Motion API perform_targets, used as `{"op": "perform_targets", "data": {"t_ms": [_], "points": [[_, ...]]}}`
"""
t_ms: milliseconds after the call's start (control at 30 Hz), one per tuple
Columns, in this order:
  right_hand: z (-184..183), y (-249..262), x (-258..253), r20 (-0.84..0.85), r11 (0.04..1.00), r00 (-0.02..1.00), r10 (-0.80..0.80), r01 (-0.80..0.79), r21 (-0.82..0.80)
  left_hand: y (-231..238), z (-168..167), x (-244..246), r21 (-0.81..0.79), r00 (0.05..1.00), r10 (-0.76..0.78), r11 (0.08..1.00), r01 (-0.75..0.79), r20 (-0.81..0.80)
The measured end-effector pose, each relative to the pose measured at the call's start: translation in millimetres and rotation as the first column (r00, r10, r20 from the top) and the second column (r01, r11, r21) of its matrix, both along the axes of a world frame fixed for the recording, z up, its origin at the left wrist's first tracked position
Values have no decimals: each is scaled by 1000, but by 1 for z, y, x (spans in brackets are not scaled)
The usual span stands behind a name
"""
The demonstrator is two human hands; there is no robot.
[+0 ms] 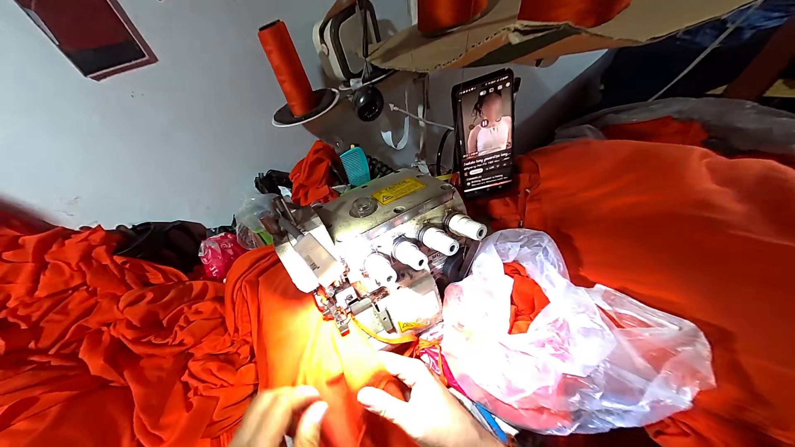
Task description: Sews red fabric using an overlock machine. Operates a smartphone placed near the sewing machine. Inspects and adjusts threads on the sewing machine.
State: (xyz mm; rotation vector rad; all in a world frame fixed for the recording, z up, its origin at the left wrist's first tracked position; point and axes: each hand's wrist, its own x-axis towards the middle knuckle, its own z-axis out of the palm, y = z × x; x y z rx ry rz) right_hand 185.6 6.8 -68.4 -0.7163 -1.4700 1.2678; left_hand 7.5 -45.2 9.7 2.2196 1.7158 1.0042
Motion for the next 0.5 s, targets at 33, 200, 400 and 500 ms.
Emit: {"op": "perform_targets", "data": {"t_ms": [33,200,400,500], "points": [[1,-1,1,-41,996,995,91,-91,-1,9,-1,-3,45,996,75,996,-73,-46],[7,-1,4,-6,961,977,212,-210,-180,38,-13,-6,117,959,170,982,-146,-228],[17,-3,7,-130,936,941,311,-327,-128,42,-8,-9,80,966,113,992,-97,-233],[29,2,9,52,915,933,357,-338,-221,42,-4,-11,56,970,94,995,-84,-223]]}}
